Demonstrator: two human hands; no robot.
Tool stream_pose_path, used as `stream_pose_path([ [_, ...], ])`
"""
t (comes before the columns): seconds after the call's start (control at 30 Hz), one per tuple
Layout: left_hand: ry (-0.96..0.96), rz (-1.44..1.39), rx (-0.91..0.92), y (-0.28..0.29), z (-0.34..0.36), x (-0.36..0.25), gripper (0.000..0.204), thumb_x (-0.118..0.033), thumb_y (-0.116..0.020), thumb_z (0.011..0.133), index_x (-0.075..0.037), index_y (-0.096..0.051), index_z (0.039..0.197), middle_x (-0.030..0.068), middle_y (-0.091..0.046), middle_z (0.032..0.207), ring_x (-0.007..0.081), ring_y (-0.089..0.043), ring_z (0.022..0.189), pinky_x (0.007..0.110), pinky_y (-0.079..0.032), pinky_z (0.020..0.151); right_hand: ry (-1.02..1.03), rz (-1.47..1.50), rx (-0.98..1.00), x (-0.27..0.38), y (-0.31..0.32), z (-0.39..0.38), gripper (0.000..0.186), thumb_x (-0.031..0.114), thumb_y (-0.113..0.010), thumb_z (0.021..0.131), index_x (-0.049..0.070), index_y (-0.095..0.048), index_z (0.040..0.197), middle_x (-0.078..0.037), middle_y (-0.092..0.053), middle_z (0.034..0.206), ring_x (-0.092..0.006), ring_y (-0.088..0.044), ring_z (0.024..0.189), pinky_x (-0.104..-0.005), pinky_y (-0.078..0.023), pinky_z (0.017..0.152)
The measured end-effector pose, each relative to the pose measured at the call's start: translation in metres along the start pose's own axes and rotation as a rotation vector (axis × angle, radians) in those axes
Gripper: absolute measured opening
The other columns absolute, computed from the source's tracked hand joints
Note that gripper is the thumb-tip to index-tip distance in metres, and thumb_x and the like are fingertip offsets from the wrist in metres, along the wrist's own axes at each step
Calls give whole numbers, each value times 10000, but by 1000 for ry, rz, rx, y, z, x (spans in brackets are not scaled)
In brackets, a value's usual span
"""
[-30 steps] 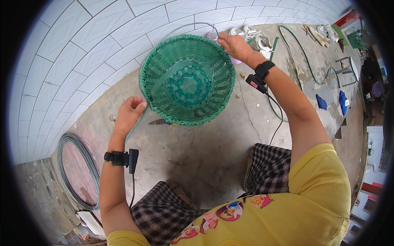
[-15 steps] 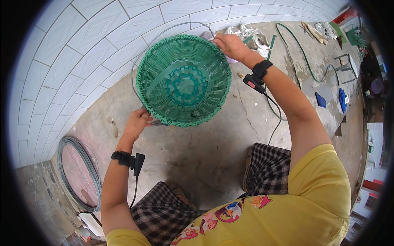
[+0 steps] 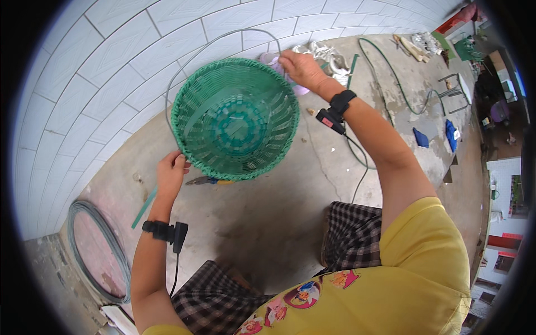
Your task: The recorder is using pliers and wire to repair or reinforce the handle of a green plastic basket.
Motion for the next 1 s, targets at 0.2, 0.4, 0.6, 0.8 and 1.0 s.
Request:
stream_pose_path([
  [0.2,34,279,-3,-3,0,-20,368,-293,-567,860,73,-601,831,137,-614,659,190,-637,610,331,-486,552,-76,63,39,-4,1,0,209,226,-508,881,38,-593,849,-208,-615,783,-416,-574,750,-447,-471,663],
  [0.4,69,460,6,-9,6,-8,430,-356,-548,868,55,-564,742,253,-595,674,368,-623,646,438,-469,606,-115,128,81,-5,-2,0,177,210,-541,859,44,-600,881,-187,-632,802,-386,-595,761,-417,-482,680],
  [0.6,5,576,-52,-16,8,-6,421,-331,-511,871,79,-561,789,314,-588,753,475,-573,752,520,-448,675,-164,115,178,-10,-3,-2,169,169,-583,834,68,-567,968,-141,-656,816,-325,-628,777,-384,-491,702],
  [0.8,-67,652,-119,-17,5,-15,415,-322,-494,883,79,-555,795,319,-588,759,474,-575,746,524,-450,671,-212,91,297,-4,-3,-6,225,141,-579,831,102,-515,1043,-138,-656,792,-307,-633,756,-377,-490,698],
  [1.0,-94,688,-152,-17,2,-18,407,-327,-496,884,64,-560,791,309,-595,763,468,-580,753,526,-458,674,-170,34,282,-3,-6,-8,182,52,-556,832,54,-475,994,-88,-639,733,-169,-633,678,-301,-488,640],
])
Point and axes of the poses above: each hand's wrist, its own z-axis towards the middle knuckle, its own y-axis out of the back of the hand, x = y × z, the point moved 4 cm from there along z, towards the middle knuckle
